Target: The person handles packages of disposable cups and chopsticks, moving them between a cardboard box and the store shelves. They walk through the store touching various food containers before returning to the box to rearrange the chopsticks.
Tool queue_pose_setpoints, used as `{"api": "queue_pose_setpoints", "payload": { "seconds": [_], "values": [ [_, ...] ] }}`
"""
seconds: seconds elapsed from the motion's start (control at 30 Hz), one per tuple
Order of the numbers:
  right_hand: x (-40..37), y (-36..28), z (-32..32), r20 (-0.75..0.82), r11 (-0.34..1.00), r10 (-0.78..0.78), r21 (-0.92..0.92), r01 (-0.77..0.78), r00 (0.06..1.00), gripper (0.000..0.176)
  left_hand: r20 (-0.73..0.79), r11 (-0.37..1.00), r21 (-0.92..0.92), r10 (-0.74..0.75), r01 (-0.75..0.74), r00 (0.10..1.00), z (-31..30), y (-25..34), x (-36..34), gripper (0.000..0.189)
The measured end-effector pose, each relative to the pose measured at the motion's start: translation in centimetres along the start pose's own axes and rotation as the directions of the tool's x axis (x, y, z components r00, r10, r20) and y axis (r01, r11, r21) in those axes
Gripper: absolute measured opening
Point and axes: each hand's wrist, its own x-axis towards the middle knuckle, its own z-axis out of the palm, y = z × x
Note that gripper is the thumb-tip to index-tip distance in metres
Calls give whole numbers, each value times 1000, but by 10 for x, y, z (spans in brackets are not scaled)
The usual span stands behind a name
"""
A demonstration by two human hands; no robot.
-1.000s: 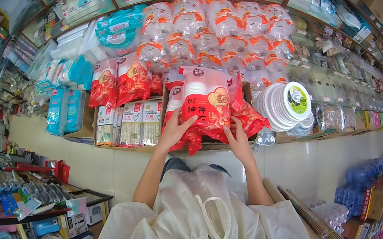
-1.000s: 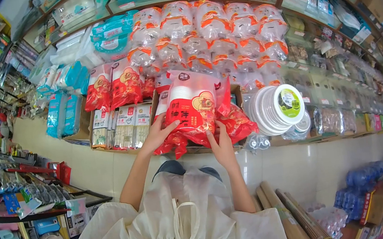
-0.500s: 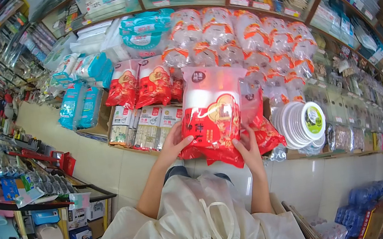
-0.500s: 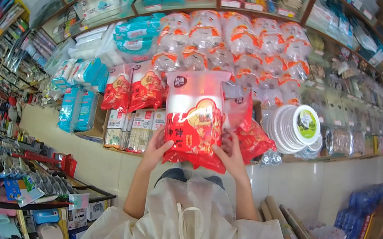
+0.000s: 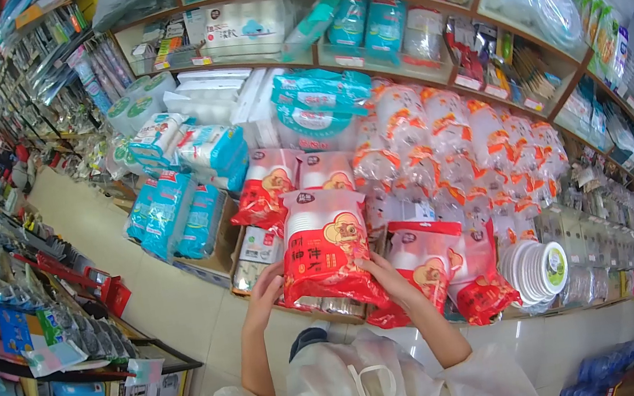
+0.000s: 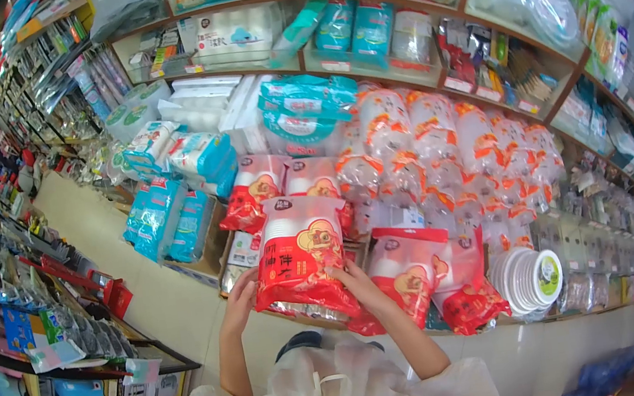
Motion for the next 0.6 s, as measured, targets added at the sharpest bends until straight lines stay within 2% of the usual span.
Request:
{"api": "queue_pose_setpoints", "payload": {
  "seconds": [0.03,0.13,0.17,0.23,0.33,0.43,0.57,0.6],
  "values": [
    [14,-6,12,0,998,65,7,-65,998,59,-46,1000,18,18,-17,999,-16,2,5,39],
    [72,-7,40,-64,998,23,-51,-26,998,62,-142,993,115,34,-18,989,-55,17,-1,36],
    [93,-2,46,-110,995,-31,-98,20,993,63,-177,990,135,63,-39,982,-69,16,-5,35],
    [145,13,55,-169,976,-144,-187,112,975,66,-256,995,103,20,7,966,-97,15,-17,38],
    [219,27,58,-163,928,-218,-339,153,962,66,-350,990,112,-42,86,936,-136,5,-33,39],
    [247,20,80,-93,984,-157,-103,147,983,61,-403,972,160,-93,170,911,-170,-12,-45,39],
    [273,29,90,-114,951,-41,-310,4,993,57,-422,955,124,-195,269,885,-192,-21,-47,37],
    [277,28,90,-99,952,-21,-307,-11,995,57,-395,954,139,-194,267,898,-194,-20,-46,38]
  ]
}}
